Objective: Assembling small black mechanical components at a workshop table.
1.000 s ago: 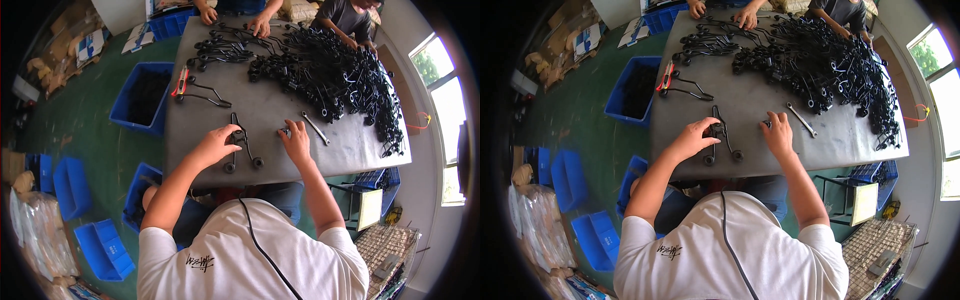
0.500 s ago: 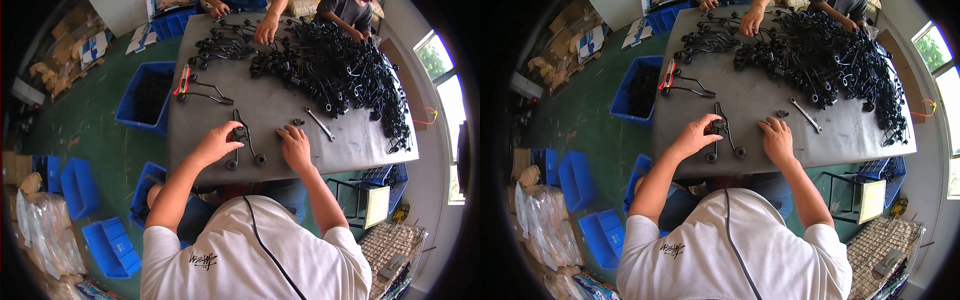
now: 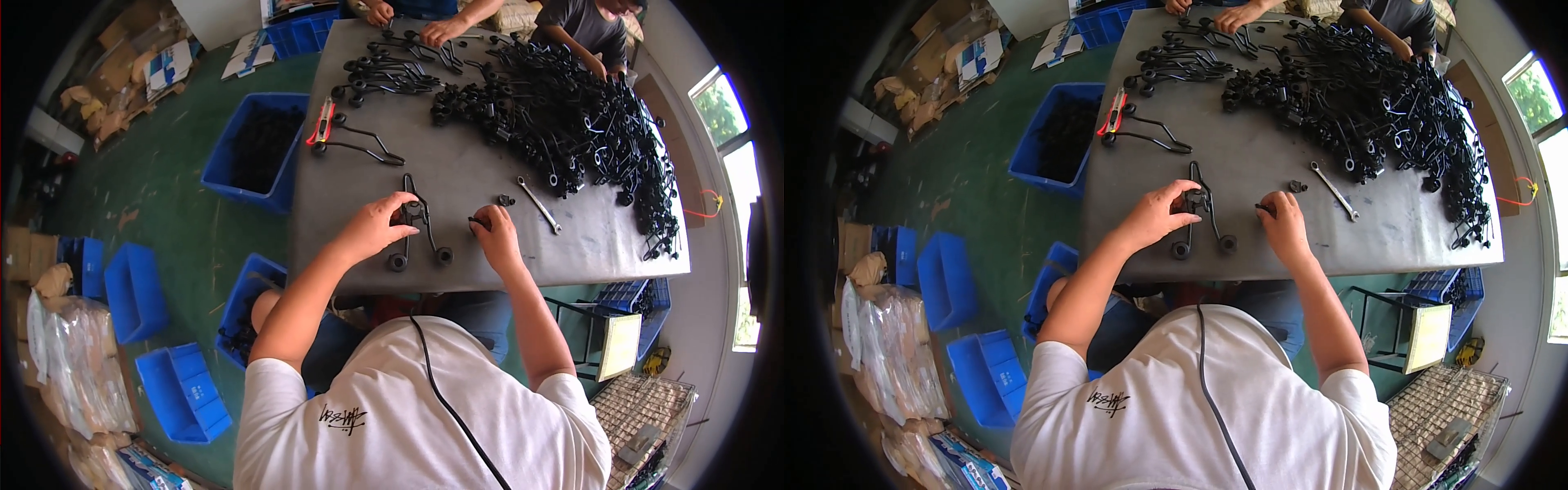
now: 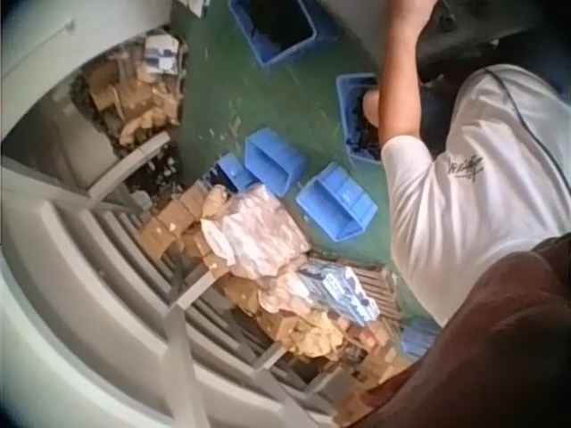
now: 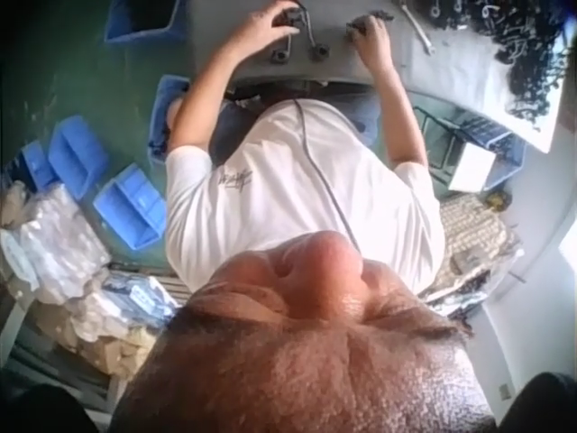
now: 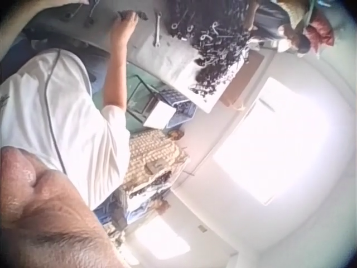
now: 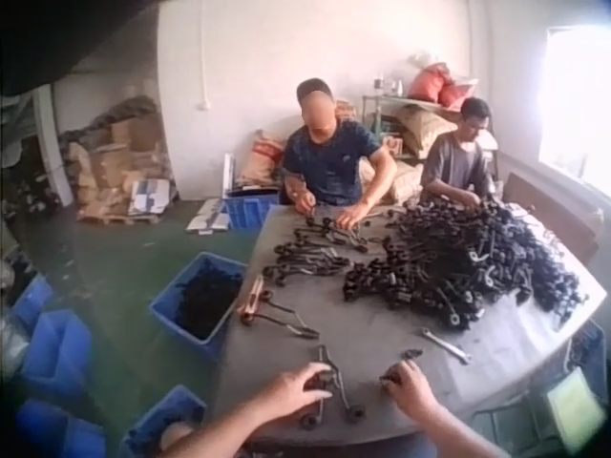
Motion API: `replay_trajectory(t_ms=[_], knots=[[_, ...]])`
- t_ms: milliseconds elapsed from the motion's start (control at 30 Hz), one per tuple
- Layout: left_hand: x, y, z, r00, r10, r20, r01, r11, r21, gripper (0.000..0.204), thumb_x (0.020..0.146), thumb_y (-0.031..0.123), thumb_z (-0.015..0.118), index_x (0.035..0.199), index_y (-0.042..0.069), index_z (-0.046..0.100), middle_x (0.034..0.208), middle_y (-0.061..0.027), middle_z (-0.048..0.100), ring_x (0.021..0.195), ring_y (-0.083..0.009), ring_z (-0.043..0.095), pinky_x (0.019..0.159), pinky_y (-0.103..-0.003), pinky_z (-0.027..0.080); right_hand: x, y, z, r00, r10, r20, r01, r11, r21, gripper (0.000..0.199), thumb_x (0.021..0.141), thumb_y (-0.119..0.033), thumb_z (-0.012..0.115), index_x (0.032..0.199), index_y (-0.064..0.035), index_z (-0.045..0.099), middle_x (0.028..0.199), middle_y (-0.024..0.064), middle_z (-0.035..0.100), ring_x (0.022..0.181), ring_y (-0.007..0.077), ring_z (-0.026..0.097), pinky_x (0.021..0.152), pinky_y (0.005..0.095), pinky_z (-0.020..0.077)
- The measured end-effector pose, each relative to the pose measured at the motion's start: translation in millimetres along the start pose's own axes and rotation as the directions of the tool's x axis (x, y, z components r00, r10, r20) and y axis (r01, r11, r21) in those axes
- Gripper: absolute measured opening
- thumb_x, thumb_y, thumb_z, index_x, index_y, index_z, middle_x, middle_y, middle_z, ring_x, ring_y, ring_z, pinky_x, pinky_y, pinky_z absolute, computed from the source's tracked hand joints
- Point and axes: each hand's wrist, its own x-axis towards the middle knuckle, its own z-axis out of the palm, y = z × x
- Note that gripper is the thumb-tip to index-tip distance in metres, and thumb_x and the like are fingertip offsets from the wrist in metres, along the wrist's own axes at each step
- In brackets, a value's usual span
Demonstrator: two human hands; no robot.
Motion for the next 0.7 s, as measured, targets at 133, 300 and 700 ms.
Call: replay_trajectory(t_ms=[133, 300, 700], knots=[[-0.4, 1.8, -2.1, 0.999, -0.029, 0.028, 0.03, 0.998, -0.056, 0.053, 0.081, 0.019, 0.082, 0.127, 0.014, 0.055, 0.089, -0.0086, 0.064, 0.078, -0.0228, 0.061, 0.075, -0.036, 0.051, 5.3, -23.3, 14.2, 0.947, 0.211, 0.243, -0.319, 0.721, 0.616, 0.015, 0.092, -0.008, 0.067, 0.106, -0.0035, 0.063, 0.09, 0.0047, 0.063, 0.075, 0.0146, 0.062, 0.069, 0.0287, 0.0504], [2.4, 0.4, -4.4, 0.999, -0.029, 0.045, 0.032, 0.997, -0.072, 0.054, 0.08, 0.015, 0.082, 0.127, 0.014, 0.056, 0.091, -0.0085, 0.066, 0.079, -0.0207, 0.063, 0.075, -0.035, 0.052, 23.2, -43.9, 34.4, 0.91, 0.163, 0.381, -0.387, 0.665, 0.639, 0.017, 0.094, -0.009, 0.064, 0.11, -0.0021, 0.062, 0.087, 0.0018, 0.063, 0.071, 0.0093, 0.058, 0.062, 0.0244, 0.0466], [3.7, 5.4, -9.8, 0.999, 0.006, 0.051, -0.007, 1.0, 0.016, 0.052, 0.081, 0.017, 0.082, 0.126, 0.015, 0.057, 0.094, -0.0095, 0.068, 0.081, -0.0232, 0.065, 0.075, -0.037, 0.053, 45.0, -35.3, 35.1, 0.822, 0.139, 0.552, -0.496, 0.651, 0.575, 0.018, 0.091, -0.009, 0.067, 0.106, -0.0025, 0.061, 0.084, 0.0024, 0.062, 0.067, 0.01, 0.056, 0.058, 0.0258, 0.0448]])
